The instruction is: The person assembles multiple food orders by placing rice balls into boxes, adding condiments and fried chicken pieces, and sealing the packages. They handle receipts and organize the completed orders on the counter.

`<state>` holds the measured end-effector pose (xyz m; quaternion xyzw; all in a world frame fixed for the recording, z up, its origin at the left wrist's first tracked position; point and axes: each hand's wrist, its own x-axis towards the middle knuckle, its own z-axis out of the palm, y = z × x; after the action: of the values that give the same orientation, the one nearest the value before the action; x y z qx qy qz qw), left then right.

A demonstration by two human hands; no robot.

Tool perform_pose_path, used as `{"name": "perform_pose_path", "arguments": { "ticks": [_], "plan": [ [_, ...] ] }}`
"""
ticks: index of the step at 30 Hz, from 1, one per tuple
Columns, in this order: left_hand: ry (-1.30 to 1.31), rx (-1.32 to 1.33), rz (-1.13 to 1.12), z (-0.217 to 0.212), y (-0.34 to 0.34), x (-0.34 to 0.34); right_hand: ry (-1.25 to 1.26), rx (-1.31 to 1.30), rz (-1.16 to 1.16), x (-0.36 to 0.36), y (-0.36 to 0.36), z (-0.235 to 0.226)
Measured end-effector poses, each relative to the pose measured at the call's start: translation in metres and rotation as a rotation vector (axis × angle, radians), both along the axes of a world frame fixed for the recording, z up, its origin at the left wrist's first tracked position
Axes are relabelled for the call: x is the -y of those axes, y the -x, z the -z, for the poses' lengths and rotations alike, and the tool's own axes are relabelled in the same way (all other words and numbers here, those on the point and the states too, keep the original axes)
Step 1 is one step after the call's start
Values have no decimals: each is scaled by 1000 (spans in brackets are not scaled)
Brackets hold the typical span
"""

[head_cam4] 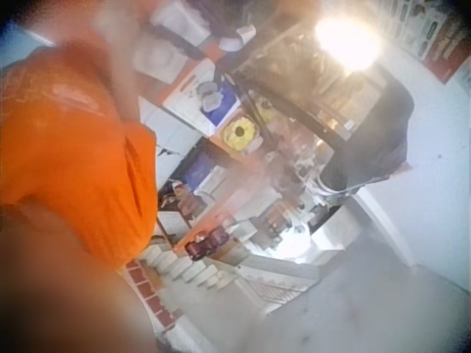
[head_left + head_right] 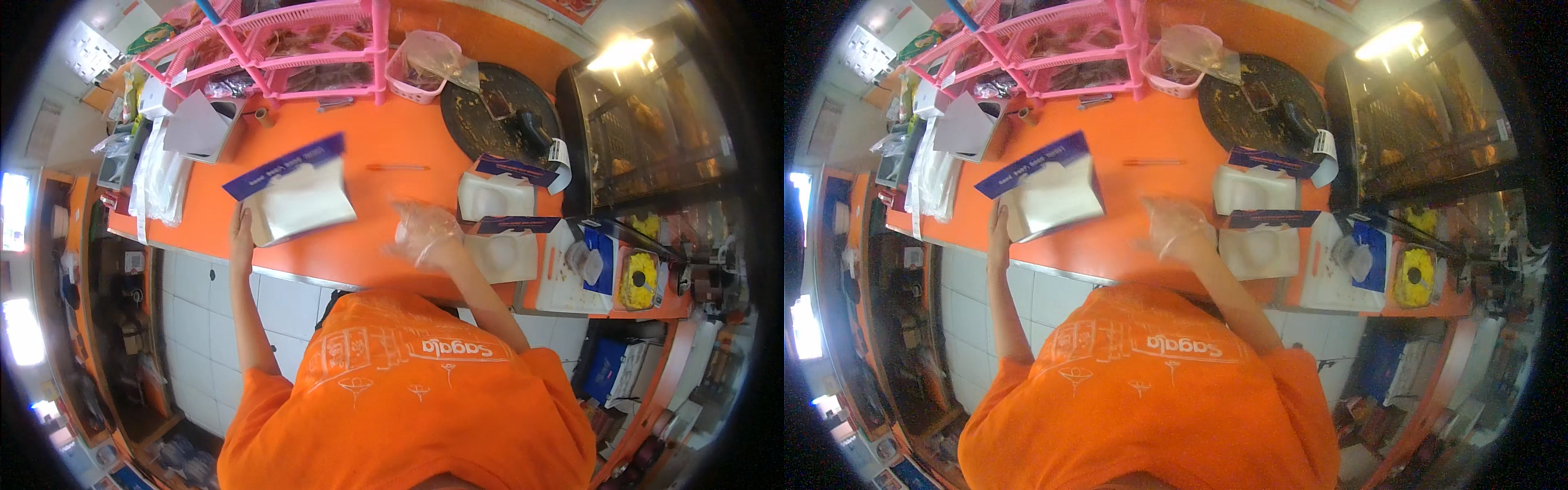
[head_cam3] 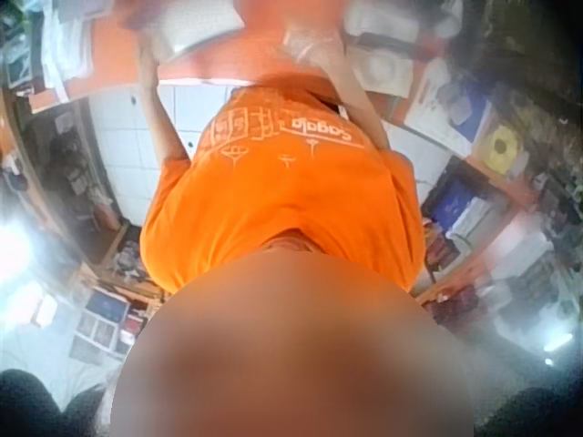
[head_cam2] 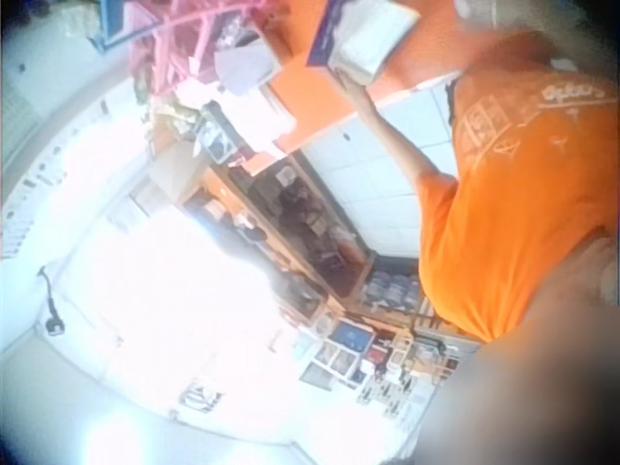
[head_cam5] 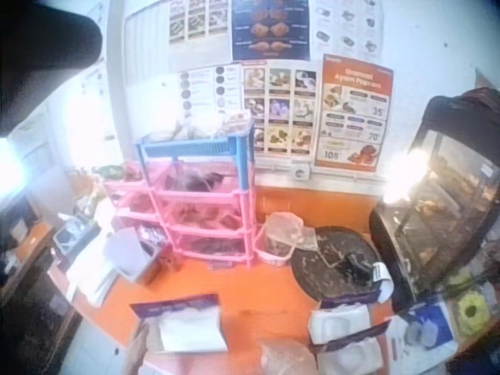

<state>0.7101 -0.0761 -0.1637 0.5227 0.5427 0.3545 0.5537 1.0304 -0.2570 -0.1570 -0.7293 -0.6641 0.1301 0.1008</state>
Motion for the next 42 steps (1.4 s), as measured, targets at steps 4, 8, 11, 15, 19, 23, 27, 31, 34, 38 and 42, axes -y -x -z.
{"name": "perform_pose_path", "arguments": {
  "ticks": [4, 8, 11, 15, 19, 23, 27, 31, 34, 38, 42],
  "plan": [
    [52, -39, -122, 27, -2, -16, 466, 293, 21, -13, 3, 20],
    [-5, 15, 21, 71, -26, -11, 354, 41, 180, -25, 0, 4],
    [-54, 39, 111, 91, -54, -3, 119, -253, 317, -32, 5, -30],
    [-186, 45, 303, 100, -105, 20, 261, -372, 356, -69, 24, -59],
    [-211, -67, 318, 95, -132, 31, 345, -22, 514, -109, 48, -37],
    [-274, -96, 313, 91, -131, 30, 226, 8, 439, -95, 31, -5],
    [-240, -245, 347, 90, -125, 31, 241, -10, 498, -25, 5, 13],
    [-251, -288, 339, 92, -125, 27, 435, 221, 457, 20, 17, 48],
    [-257, -328, 395, 99, -128, 17, 306, 114, 567, 26, 20, 65],
    [-44, -25, 404, 105, -124, 18, 270, -247, 516, 27, 9, 46],
    [-135, 84, 388, 96, -123, 39, 244, -801, 550, 58, -4, -5]
  ]
}}
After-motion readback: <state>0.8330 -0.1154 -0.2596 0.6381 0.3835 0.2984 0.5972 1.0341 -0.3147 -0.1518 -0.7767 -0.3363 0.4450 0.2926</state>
